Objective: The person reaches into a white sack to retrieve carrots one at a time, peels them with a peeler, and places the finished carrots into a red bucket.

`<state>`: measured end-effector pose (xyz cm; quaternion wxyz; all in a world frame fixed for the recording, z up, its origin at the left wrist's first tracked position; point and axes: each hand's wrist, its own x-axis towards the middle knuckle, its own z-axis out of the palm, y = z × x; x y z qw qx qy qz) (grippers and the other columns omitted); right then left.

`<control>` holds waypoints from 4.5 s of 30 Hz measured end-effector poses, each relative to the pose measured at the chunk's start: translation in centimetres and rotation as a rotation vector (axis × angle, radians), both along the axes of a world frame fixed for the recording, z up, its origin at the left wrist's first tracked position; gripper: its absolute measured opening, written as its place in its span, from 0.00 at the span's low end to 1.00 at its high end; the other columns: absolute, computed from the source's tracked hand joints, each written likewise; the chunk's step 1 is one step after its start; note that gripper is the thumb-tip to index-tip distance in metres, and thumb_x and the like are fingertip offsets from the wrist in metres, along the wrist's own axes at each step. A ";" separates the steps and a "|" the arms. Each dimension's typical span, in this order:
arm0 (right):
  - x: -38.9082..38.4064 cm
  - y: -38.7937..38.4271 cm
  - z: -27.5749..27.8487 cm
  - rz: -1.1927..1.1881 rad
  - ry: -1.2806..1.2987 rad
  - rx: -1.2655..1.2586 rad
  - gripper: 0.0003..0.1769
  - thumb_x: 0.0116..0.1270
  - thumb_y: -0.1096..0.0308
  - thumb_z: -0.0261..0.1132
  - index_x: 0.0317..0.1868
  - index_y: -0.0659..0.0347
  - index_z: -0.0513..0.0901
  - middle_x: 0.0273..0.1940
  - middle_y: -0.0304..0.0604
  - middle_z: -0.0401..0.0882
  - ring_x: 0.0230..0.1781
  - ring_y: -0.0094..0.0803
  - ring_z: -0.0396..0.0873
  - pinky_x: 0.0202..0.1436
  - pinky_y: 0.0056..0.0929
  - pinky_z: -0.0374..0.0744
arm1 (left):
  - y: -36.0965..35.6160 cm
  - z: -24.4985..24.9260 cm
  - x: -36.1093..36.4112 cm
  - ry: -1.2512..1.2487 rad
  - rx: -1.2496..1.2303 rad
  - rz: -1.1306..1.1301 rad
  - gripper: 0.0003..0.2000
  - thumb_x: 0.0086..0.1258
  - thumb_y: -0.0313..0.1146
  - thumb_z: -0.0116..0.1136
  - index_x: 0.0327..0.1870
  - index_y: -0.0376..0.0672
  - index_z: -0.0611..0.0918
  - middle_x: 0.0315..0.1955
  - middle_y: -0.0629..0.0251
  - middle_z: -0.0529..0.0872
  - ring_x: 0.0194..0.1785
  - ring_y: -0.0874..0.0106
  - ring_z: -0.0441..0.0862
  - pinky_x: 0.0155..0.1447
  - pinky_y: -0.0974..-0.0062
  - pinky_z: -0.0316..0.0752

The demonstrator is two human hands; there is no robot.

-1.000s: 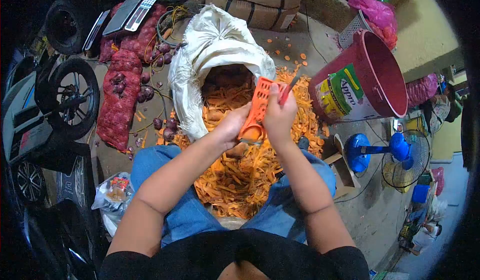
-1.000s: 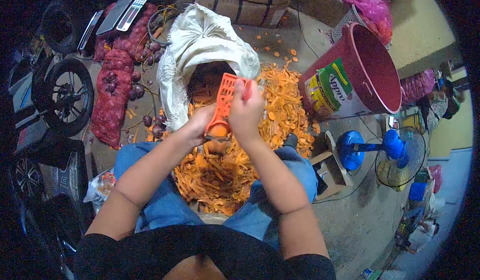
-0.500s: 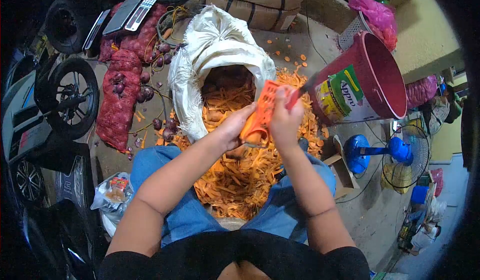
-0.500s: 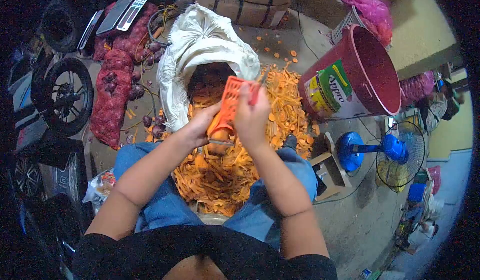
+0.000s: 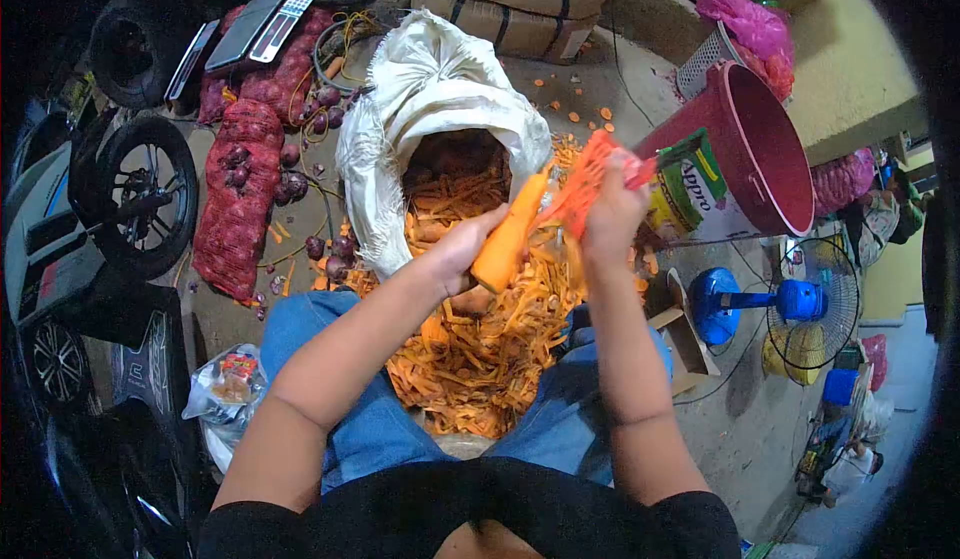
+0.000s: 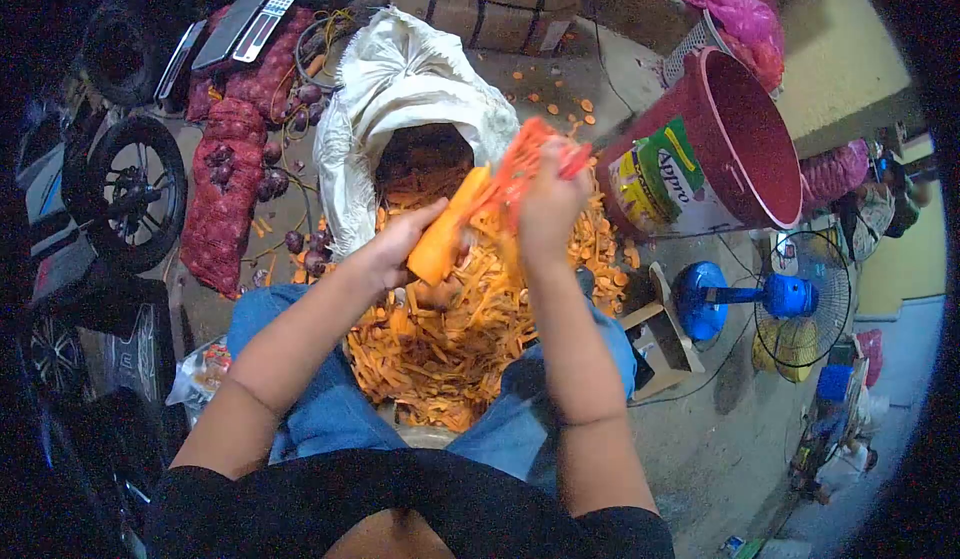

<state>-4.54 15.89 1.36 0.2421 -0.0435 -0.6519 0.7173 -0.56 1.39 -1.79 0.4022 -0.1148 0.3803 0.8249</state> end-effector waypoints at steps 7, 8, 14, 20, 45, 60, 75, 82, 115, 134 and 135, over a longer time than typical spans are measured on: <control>2.0 -2.3 -1.1 0.026 -0.043 0.331 0.11 0.60 0.65 0.50 0.26 0.64 0.70 0.21 0.37 0.68 0.22 0.23 0.65 0.28 0.23 0.67 | 0.2 0.8 0.7 -0.066 0.022 0.078 0.16 0.64 0.43 0.34 0.43 0.42 0.70 0.31 0.63 0.77 0.29 0.74 0.77 0.32 0.76 0.74; 0.9 -1.3 -1.6 -0.056 0.037 0.335 0.11 0.60 0.65 0.50 0.26 0.65 0.70 0.20 0.38 0.68 0.22 0.24 0.65 0.28 0.24 0.67 | 0.0 0.7 0.8 0.022 -0.010 -0.019 0.17 0.64 0.43 0.34 0.43 0.41 0.69 0.31 0.63 0.77 0.29 0.74 0.77 0.33 0.76 0.74; -3.3 3.6 -0.5 -0.391 -0.186 -0.028 0.10 0.59 0.66 0.50 0.26 0.63 0.71 0.21 0.33 0.66 0.17 0.19 0.63 0.21 0.18 0.64 | 0.1 0.7 1.2 0.082 -0.116 -0.075 0.17 0.64 0.45 0.34 0.42 0.41 0.70 0.29 0.62 0.77 0.28 0.73 0.76 0.33 0.74 0.74; 2.5 -2.9 0.0 0.051 -0.047 0.160 0.11 0.59 0.64 0.52 0.27 0.63 0.71 0.21 0.32 0.67 0.21 0.19 0.63 0.24 0.20 0.65 | 0.2 -0.2 0.0 -0.080 0.068 0.098 0.18 0.64 0.46 0.33 0.42 0.41 0.70 0.31 0.64 0.77 0.29 0.73 0.77 0.32 0.75 0.74; -0.7 0.1 -1.4 -0.152 0.033 0.369 0.10 0.60 0.68 0.49 0.26 0.66 0.70 0.20 0.37 0.67 0.21 0.22 0.63 0.25 0.23 0.65 | 0.4 1.0 1.0 0.125 -0.214 -0.162 0.18 0.64 0.46 0.32 0.42 0.42 0.70 0.26 0.67 0.76 0.27 0.78 0.75 0.32 0.81 0.71; 3.6 -3.5 -1.0 0.147 -0.110 0.312 0.11 0.59 0.65 0.51 0.28 0.65 0.70 0.18 0.35 0.64 0.21 0.20 0.62 0.26 0.20 0.65 | 0.7 1.2 0.9 0.160 -0.036 0.102 0.17 0.65 0.42 0.31 0.44 0.41 0.69 0.33 0.65 0.77 0.32 0.76 0.76 0.36 0.81 0.72; -1.6 4.8 -0.1 -0.096 -0.073 0.298 0.12 0.58 0.64 0.52 0.29 0.67 0.71 0.21 0.36 0.68 0.22 0.22 0.64 0.26 0.22 0.66 | -0.5 0.9 0.4 0.450 -0.504 -0.045 0.14 0.58 0.40 0.48 0.37 0.39 0.68 0.24 0.68 0.71 0.26 0.81 0.69 0.26 0.85 0.64; 3.7 1.4 0.0 0.285 -0.340 1.303 0.06 0.47 0.70 0.55 0.26 0.63 0.69 0.20 0.53 0.72 0.23 0.49 0.72 0.26 0.42 0.69 | -1.3 0.1 -0.8 0.643 -0.748 -0.062 0.19 0.45 0.32 0.58 0.38 0.37 0.68 0.27 0.62 0.75 0.30 0.76 0.73 0.35 0.79 0.68; 1.7 0.6 -2.8 0.535 -0.434 1.098 0.06 0.45 0.71 0.53 0.25 0.65 0.70 0.24 0.56 0.72 0.29 0.50 0.71 0.34 0.41 0.69 | -2.3 1.5 -0.8 0.865 -0.950 -0.101 0.19 0.50 0.41 0.55 0.39 0.36 0.70 0.30 0.53 0.76 0.34 0.64 0.75 0.39 0.72 0.67; 2.7 -3.2 -9.6 0.996 -0.474 0.133 0.16 0.54 0.64 0.53 0.43 0.59 0.71 0.38 0.44 0.72 0.36 0.29 0.73 0.38 0.24 0.72 | -1.9 2.3 0.0 1.117 -0.439 -0.003 0.12 0.51 0.30 0.56 0.35 0.39 0.71 0.33 0.66 0.71 0.43 0.74 0.68 0.50 0.76 0.61; 2.6 -3.3 -8.2 0.987 -0.607 -0.067 0.16 0.55 0.64 0.52 0.43 0.59 0.70 0.39 0.44 0.72 0.36 0.29 0.73 0.38 0.24 0.72 | -2.0 2.2 -0.2 1.157 -0.505 0.008 0.11 0.50 0.29 0.57 0.35 0.39 0.72 0.34 0.66 0.72 0.43 0.73 0.68 0.50 0.76 0.61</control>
